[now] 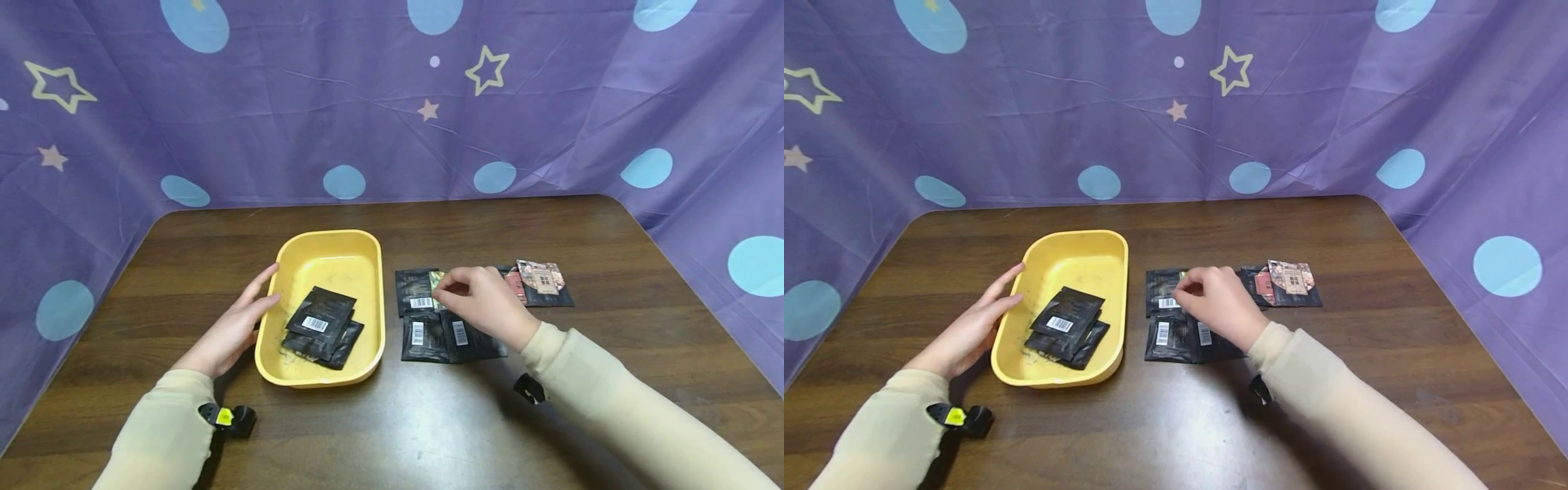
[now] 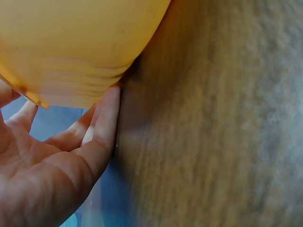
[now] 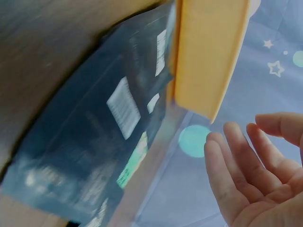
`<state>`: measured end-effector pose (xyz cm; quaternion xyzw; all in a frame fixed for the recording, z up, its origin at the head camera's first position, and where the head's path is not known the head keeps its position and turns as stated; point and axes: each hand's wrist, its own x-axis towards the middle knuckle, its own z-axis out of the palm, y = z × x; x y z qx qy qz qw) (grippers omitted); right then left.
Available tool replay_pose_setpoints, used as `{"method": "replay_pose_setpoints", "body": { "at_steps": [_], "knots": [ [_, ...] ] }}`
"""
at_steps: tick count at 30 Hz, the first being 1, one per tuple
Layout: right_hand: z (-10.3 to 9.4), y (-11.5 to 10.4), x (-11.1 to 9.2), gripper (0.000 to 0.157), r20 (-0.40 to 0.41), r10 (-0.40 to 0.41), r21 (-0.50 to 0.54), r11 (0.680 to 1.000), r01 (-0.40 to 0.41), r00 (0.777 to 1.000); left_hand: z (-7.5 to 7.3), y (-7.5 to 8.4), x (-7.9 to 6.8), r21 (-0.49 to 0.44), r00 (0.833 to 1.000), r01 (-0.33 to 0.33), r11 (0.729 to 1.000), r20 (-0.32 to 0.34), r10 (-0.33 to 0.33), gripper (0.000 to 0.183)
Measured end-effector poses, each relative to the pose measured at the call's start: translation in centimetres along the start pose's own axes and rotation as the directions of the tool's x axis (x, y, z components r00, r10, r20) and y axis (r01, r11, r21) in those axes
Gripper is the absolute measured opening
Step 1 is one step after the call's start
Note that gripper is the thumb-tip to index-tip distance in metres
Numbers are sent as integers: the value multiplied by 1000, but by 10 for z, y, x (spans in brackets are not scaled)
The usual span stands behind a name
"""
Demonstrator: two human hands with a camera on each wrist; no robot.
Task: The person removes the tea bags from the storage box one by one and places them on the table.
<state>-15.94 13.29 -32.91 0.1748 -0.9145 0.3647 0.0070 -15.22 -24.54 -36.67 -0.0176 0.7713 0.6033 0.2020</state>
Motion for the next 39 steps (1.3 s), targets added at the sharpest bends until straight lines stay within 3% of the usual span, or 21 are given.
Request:
{"method": "replay_pose_setpoints", "body": {
  "at_steps": [8,19,25,39],
  "knots": [
    [10,-23,3,10,-13,-92,117,989,93,996,0,0,0,-1,1000,-1,1000,0,1,64],
    [36,-45,6,11,-30,-231,148,961,232,973,0,-1,0,1,1000,-3,1000,-4,3,64],
    [49,-55,7,13,-36,-318,103,942,320,947,0,-1,0,3,1000,-1,1000,-5,1,64],
    [74,-66,12,22,78,-379,108,923,370,922,0,-1,1,6,1000,-1,1000,-6,1,65]
  ]
}}
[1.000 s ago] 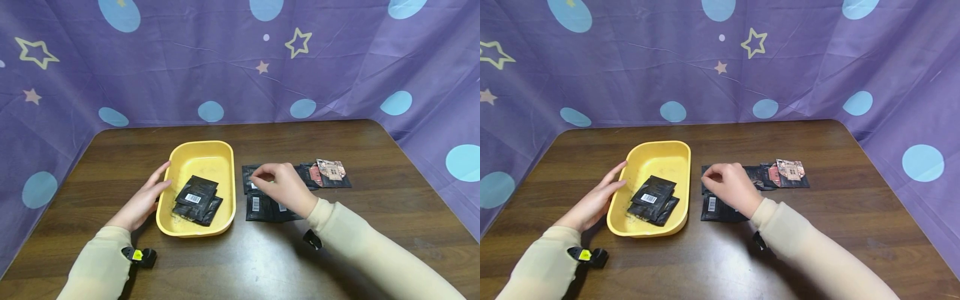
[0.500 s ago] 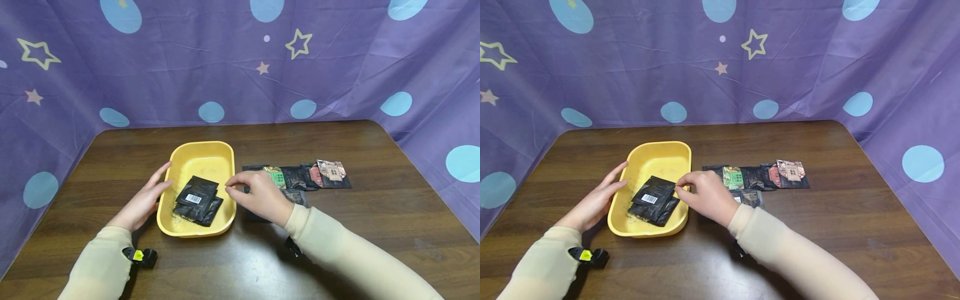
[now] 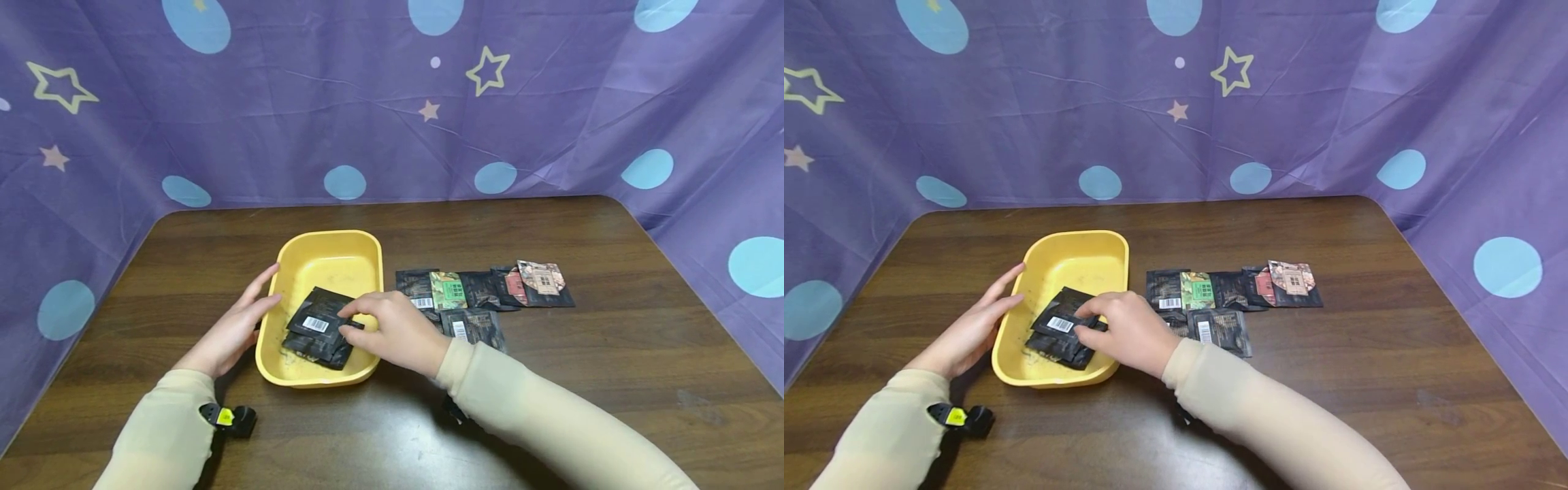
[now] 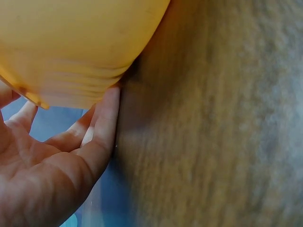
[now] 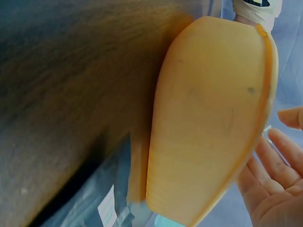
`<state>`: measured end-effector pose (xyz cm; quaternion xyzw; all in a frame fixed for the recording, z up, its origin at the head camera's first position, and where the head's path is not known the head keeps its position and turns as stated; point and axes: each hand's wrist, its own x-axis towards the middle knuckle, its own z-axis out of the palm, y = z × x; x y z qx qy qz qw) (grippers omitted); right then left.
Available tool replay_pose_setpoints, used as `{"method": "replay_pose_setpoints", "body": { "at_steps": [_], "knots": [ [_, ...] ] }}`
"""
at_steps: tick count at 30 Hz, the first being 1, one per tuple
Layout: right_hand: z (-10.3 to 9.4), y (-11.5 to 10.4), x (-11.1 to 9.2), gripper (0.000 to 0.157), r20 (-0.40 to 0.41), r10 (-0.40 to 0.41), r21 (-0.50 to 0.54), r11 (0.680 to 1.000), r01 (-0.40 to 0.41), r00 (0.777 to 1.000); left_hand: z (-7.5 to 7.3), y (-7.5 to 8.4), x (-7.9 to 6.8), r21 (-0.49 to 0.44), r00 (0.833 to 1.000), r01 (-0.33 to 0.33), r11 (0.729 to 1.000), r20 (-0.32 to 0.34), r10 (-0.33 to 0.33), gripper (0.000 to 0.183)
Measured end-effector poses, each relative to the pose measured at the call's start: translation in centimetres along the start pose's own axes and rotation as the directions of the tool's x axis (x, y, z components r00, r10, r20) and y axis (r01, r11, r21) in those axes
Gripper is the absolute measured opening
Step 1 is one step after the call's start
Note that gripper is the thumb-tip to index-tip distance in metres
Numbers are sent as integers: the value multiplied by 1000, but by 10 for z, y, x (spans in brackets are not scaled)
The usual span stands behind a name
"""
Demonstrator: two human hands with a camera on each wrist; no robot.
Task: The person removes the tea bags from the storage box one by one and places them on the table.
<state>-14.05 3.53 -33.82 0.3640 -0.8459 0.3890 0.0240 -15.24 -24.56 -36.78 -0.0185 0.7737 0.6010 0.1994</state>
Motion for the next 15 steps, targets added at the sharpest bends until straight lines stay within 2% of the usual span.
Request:
{"method": "replay_pose_setpoints", "body": {
  "at_steps": [8,15],
  "knots": [
    [12,2,7,26,37,-43,-67,997,46,998,-1,0,0,1,1000,-6,1000,6,6,65],
    [19,-3,13,35,115,16,-169,986,4,993,0,0,0,4,1000,-4,1000,6,4,66]
  ]
}}
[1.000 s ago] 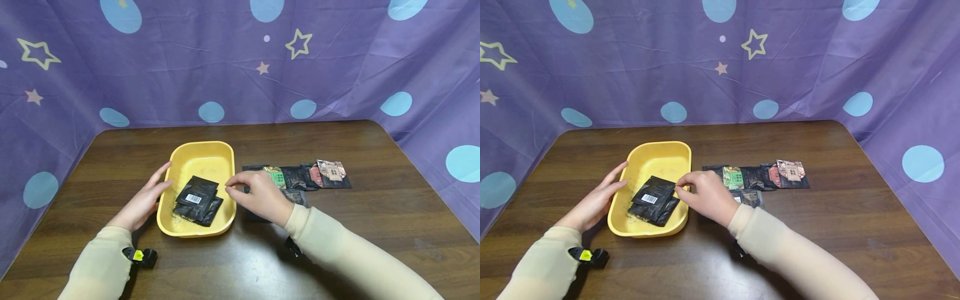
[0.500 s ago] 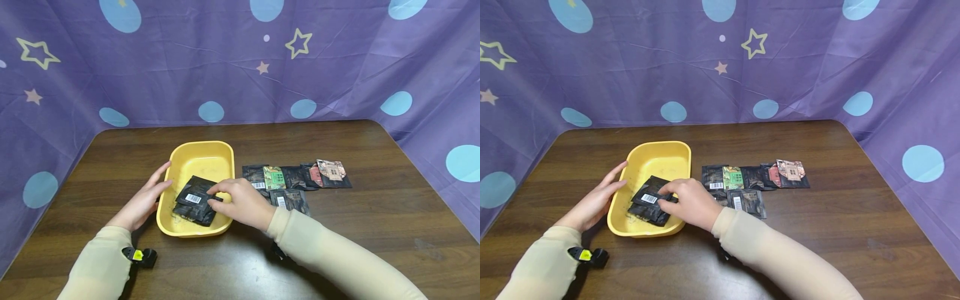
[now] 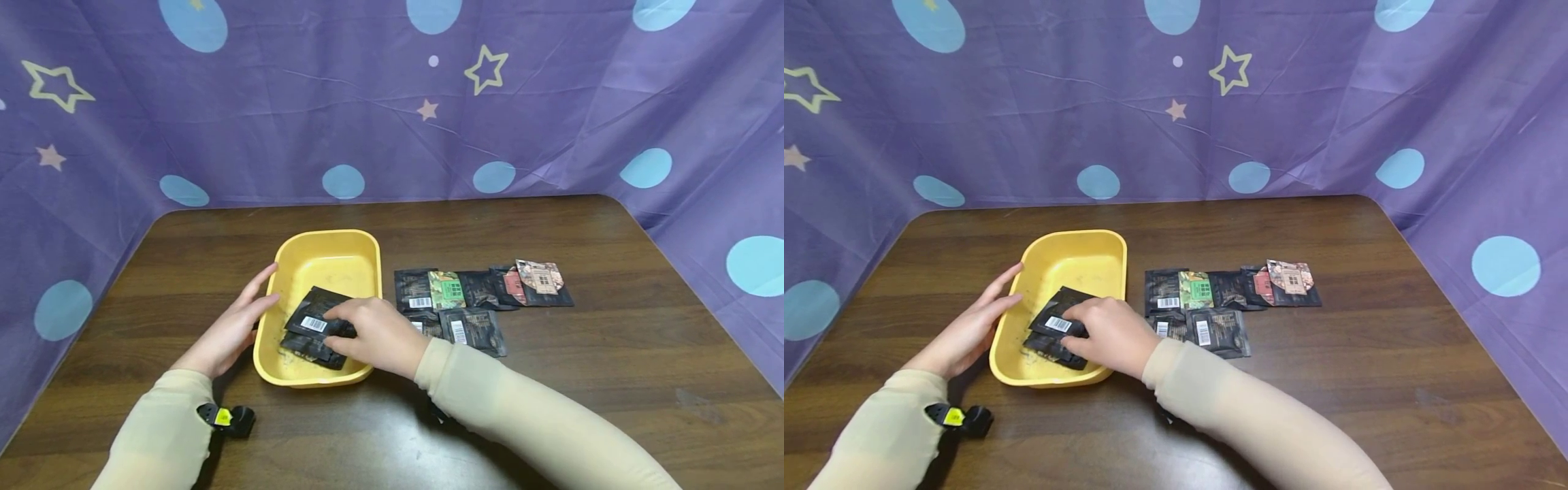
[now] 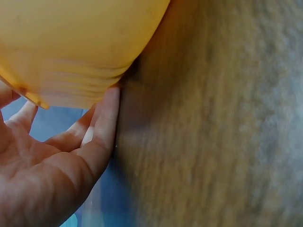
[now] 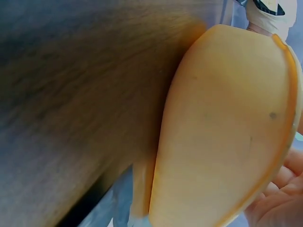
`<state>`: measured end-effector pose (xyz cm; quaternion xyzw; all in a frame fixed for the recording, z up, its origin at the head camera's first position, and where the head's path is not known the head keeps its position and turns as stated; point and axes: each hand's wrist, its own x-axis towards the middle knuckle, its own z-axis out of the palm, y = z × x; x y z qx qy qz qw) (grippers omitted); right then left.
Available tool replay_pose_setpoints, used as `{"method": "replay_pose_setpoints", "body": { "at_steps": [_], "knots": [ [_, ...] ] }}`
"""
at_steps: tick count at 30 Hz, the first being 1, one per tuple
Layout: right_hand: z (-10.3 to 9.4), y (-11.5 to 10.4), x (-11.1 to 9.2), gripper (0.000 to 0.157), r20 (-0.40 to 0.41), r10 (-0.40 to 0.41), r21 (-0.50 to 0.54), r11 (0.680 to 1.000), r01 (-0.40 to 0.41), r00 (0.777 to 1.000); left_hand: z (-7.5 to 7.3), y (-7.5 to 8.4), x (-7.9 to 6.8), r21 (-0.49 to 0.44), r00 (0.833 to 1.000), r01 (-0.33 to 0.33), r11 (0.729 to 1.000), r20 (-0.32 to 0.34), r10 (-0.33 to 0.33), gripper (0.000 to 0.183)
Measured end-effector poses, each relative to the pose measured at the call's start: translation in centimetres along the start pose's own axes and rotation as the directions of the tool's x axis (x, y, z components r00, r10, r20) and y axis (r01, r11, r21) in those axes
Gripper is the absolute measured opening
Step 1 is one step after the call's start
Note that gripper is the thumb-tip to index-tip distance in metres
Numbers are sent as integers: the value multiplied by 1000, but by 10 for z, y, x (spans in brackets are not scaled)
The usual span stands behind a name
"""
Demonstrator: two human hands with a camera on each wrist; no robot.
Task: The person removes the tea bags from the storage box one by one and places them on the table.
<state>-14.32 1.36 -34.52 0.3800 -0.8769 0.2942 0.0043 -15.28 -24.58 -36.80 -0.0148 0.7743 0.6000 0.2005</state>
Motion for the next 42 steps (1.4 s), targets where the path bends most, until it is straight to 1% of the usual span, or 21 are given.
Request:
{"method": "replay_pose_setpoints", "body": {
  "at_steps": [5,10,17,19,23,27,31,34,38,42],
  "knots": [
    [3,-3,5,43,43,15,-78,997,-12,999,0,1,0,0,1000,-1,1000,1,1,65],
    [7,-6,8,48,76,24,-187,982,-9,997,0,1,0,0,1000,-2,1000,9,2,65],
    [16,-10,16,52,99,25,-346,938,11,995,-1,1,-1,2,1000,-1,1000,7,1,65],
    [18,-11,17,54,112,31,-374,927,14,993,-1,2,-1,2,1000,-4,1000,8,4,65],
    [21,-12,21,59,135,50,-410,912,10,990,-1,2,-1,1,1000,-9,1000,10,9,65],
    [23,-12,23,65,159,88,-446,895,-8,983,0,2,0,1,1000,-8,1000,14,8,64],
    [26,-12,24,74,204,143,-483,875,-28,968,1,2,0,-1,1000,-3,1000,12,3,64],
    [28,-12,25,78,242,171,-504,863,-26,955,1,2,-1,-1,1000,1,1000,10,-1,64],
    [30,-12,25,79,254,173,-518,855,-18,951,0,1,-1,0,1000,2,1000,8,-2,64],
    [30,-11,24,77,247,164,-512,859,-15,955,0,0,-1,1,1000,-1,1000,10,1,64]
  ]
}}
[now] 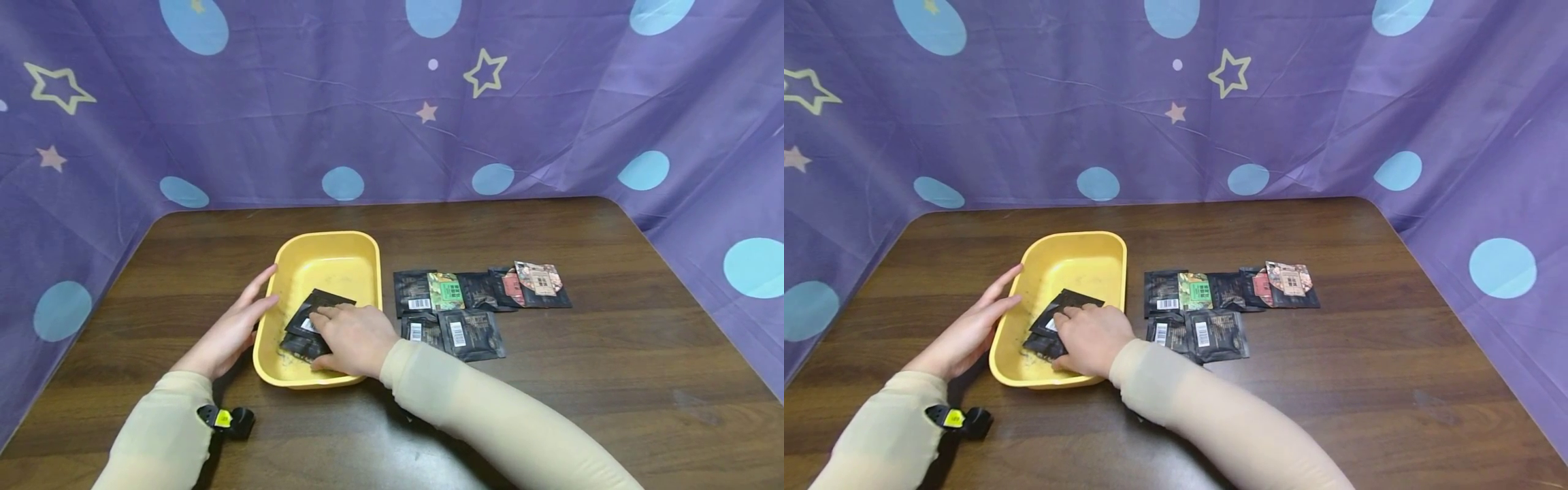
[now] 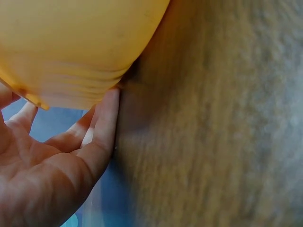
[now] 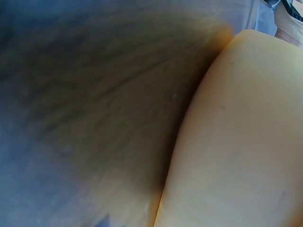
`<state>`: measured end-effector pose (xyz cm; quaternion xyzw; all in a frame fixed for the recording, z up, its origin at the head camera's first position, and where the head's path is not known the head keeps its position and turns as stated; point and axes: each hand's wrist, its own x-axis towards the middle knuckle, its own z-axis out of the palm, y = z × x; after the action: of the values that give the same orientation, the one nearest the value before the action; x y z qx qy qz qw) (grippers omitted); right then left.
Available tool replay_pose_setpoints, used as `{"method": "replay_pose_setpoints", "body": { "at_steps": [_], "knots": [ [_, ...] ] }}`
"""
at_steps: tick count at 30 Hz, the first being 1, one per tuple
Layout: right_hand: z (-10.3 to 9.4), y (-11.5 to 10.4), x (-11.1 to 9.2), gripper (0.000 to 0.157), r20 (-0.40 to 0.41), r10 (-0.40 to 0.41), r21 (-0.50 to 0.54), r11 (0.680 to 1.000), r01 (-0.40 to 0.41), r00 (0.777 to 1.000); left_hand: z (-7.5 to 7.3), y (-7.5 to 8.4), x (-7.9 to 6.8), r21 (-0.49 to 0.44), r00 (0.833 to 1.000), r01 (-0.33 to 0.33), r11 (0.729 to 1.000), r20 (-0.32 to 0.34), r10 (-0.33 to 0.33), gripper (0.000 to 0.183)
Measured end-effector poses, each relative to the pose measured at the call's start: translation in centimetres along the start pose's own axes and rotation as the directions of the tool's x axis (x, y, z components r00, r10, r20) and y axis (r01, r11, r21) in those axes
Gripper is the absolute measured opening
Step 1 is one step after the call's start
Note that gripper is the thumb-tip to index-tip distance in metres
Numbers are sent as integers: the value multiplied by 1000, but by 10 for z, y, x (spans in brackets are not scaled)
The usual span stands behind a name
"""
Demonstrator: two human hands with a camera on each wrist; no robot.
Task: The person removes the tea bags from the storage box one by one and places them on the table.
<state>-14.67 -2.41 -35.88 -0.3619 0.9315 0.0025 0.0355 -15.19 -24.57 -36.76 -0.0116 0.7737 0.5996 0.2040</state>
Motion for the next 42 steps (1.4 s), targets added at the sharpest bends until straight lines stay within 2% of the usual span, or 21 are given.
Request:
{"method": "replay_pose_setpoints", "body": {
  "at_steps": [24,35,42],
  "knots": [
    [-1,1,-3,56,-76,23,106,994,-14,997,-1,-1,2,27,1000,19,999,3,-19,65],
    [-1,4,-5,37,-126,-10,130,991,26,992,0,0,0,25,1000,12,1000,2,-12,65],
    [1,6,-5,21,-187,-39,135,989,65,982,0,-1,0,20,1000,4,1000,4,-4,65]
  ]
}}
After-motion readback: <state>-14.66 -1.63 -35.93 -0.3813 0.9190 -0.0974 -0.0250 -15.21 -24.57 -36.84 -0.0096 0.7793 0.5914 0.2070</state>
